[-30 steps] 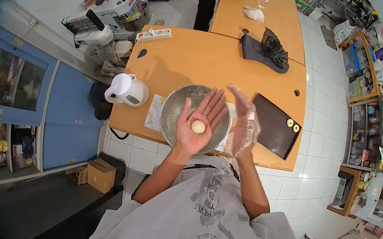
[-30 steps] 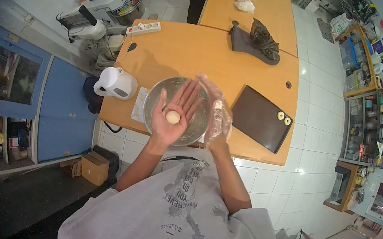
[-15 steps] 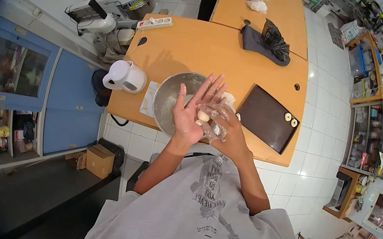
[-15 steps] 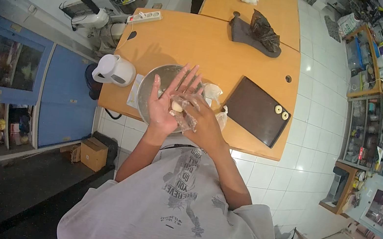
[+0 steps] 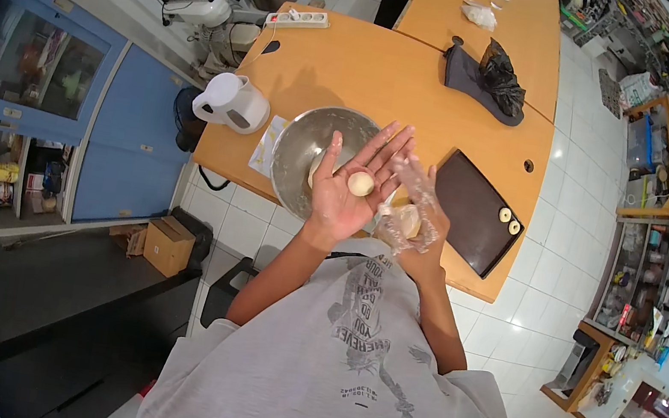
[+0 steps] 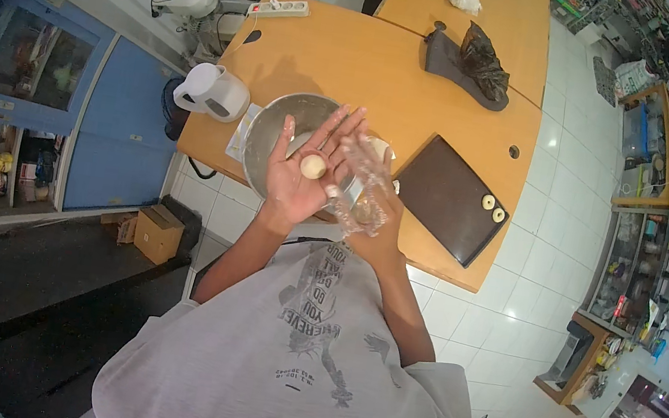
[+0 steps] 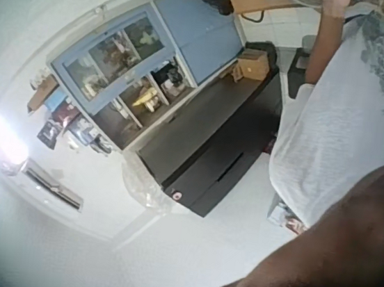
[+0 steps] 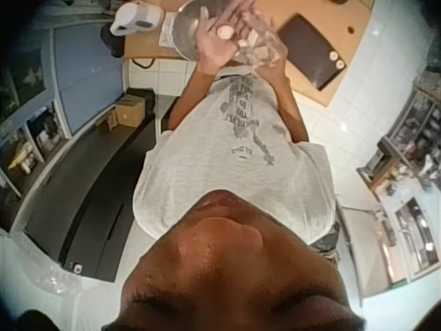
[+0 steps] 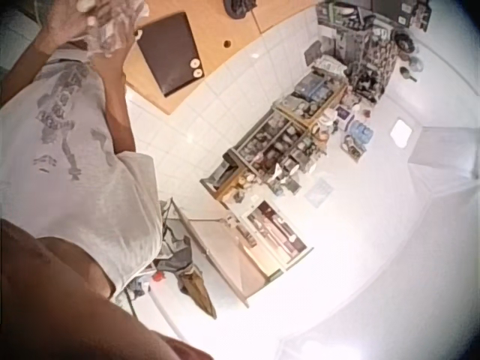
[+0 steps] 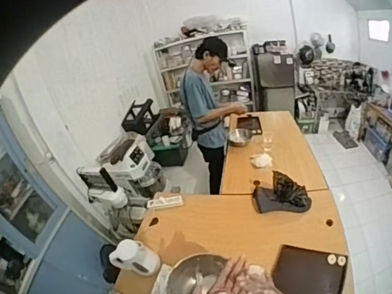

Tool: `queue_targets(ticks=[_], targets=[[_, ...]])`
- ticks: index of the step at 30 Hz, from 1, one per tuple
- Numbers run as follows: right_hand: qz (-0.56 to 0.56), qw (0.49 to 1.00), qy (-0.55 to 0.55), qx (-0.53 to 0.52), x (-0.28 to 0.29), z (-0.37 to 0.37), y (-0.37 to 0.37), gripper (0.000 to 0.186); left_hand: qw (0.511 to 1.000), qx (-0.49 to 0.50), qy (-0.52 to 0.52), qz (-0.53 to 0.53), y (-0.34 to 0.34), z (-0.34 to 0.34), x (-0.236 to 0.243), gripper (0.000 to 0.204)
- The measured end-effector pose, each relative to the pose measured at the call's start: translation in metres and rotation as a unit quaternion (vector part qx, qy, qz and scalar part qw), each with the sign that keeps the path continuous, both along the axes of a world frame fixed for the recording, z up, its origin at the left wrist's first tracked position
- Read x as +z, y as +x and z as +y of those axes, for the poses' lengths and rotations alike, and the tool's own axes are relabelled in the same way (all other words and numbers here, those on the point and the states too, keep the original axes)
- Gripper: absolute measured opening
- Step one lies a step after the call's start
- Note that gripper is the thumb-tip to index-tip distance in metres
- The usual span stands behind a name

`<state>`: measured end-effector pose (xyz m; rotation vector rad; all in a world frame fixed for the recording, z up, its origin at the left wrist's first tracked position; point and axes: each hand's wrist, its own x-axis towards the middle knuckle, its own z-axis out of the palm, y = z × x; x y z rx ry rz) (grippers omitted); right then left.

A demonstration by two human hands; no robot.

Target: The person rubs flour onto their hands, shapes dough into a ball by hand, and presses a hole through the center of the dough ball with their fingers.

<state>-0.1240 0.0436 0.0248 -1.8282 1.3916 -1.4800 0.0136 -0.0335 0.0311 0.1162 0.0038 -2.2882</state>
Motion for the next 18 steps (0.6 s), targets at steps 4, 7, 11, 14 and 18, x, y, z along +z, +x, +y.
queue_targets(ticks=[4,7,11,14,18], targets=[[-0.004,0.997,0.007,-0.074,-0.002,-0.001,-0.009,0.055,1.000,0.009,-0.006,-0.010,-0.005,0.008,0.000,0.081],[-0.117,0.989,0.052,-0.073,-0.014,-0.002,-0.003,0.065,1.000,0.016,-0.008,-0.011,-0.008,0.013,-0.003,0.082],[-0.333,0.930,0.154,0.003,-0.032,0.002,0.009,0.081,0.997,0.039,-0.045,-0.050,-0.008,0.018,-0.003,0.082],[-0.337,0.925,0.170,0.028,-0.037,0.005,0.013,0.086,0.993,0.051,-0.072,-0.076,-0.008,0.022,-0.007,0.083],[-0.309,0.931,0.192,0.040,-0.027,0.003,0.021,0.090,0.993,0.057,-0.082,-0.068,-0.009,0.028,-0.006,0.085]])
